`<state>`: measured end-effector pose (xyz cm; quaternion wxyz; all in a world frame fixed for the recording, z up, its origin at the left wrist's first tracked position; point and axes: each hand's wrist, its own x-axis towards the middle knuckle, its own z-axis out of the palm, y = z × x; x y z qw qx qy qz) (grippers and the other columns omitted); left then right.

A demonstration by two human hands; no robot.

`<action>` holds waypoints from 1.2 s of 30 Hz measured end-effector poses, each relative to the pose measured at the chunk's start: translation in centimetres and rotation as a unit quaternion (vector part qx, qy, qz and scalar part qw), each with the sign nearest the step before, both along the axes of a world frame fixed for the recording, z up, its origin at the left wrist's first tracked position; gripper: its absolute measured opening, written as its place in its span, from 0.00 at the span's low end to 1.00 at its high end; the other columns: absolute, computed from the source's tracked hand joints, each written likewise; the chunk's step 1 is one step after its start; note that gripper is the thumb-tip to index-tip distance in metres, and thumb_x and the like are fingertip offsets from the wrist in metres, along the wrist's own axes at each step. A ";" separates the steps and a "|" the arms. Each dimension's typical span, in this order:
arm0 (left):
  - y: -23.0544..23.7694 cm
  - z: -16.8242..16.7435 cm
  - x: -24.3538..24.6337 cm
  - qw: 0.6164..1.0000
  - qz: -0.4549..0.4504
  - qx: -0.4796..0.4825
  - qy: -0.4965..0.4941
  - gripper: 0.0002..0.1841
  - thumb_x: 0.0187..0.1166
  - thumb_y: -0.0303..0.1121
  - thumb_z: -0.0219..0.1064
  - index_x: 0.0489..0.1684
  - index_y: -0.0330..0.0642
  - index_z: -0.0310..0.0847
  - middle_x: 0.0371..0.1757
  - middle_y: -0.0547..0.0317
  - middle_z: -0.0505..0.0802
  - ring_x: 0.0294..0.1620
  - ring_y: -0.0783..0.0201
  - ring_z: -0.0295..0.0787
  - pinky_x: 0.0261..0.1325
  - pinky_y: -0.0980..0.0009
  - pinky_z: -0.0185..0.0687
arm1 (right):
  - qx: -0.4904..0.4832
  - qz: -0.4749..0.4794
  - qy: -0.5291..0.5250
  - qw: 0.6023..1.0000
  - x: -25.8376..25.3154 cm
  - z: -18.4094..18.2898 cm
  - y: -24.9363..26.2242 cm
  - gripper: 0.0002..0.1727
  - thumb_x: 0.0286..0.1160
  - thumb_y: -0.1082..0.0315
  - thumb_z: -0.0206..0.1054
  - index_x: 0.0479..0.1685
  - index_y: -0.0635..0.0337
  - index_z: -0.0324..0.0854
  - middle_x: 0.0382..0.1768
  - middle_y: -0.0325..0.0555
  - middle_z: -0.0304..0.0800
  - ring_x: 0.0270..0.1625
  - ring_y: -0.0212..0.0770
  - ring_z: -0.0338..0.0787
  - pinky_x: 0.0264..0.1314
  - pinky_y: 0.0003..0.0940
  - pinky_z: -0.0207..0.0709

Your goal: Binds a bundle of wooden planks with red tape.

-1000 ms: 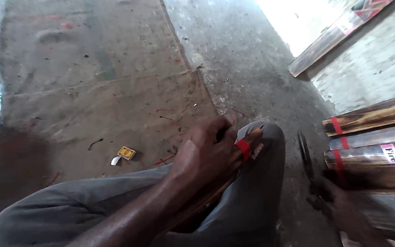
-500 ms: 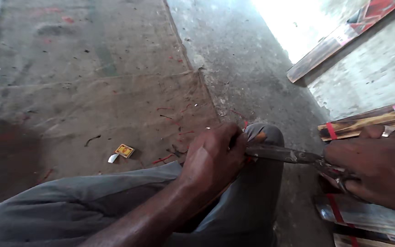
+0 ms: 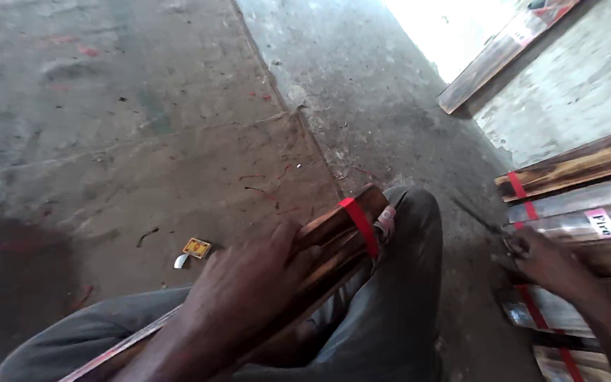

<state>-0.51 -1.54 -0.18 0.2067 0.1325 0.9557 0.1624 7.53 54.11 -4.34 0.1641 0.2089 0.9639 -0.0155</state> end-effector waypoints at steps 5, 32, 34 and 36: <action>-0.3 0.0 -1.4 0.972 -0.049 0.193 -0.128 0.25 0.81 0.72 0.48 0.58 0.73 0.81 0.28 0.74 0.87 0.27 0.70 0.86 0.27 0.61 0.85 | -0.017 -0.062 -0.124 0.990 9.0 -9.2 3.4 0.44 0.56 0.42 0.84 0.74 0.56 0.79 0.71 0.64 0.81 0.71 0.67 0.82 0.70 0.72 0.75; 2.9 -2.5 -0.8 0.997 -0.038 0.030 -0.057 0.35 0.79 0.76 0.36 0.67 0.67 0.78 0.35 0.62 0.92 0.36 0.52 0.92 0.36 0.41 0.85 | -0.207 0.373 0.144 0.893 -14.8 2.5 -26.7 0.27 0.94 0.46 0.41 0.69 0.41 0.85 0.67 0.35 0.84 0.71 0.37 0.82 0.68 0.45 0.82; 3.0 -2.5 -0.6 0.998 -0.034 0.021 -0.045 0.35 0.80 0.75 0.36 0.68 0.66 0.76 0.32 0.61 0.92 0.35 0.51 0.92 0.34 0.42 0.84 | -0.190 0.335 0.096 0.918 -16.1 2.9 -27.8 0.28 0.94 0.43 0.38 0.61 0.42 0.85 0.51 0.36 0.89 0.58 0.38 0.89 0.58 0.49 0.85; 3.0 -2.8 -0.7 0.999 -0.034 0.023 -0.029 0.35 0.81 0.73 0.36 0.68 0.64 0.76 0.30 0.61 0.91 0.32 0.51 0.92 0.32 0.43 0.84 | -0.161 0.314 0.041 0.935 -17.3 3.1 -29.0 0.32 0.93 0.39 0.34 0.58 0.42 0.84 0.41 0.38 0.90 0.47 0.42 0.92 0.47 0.54 0.85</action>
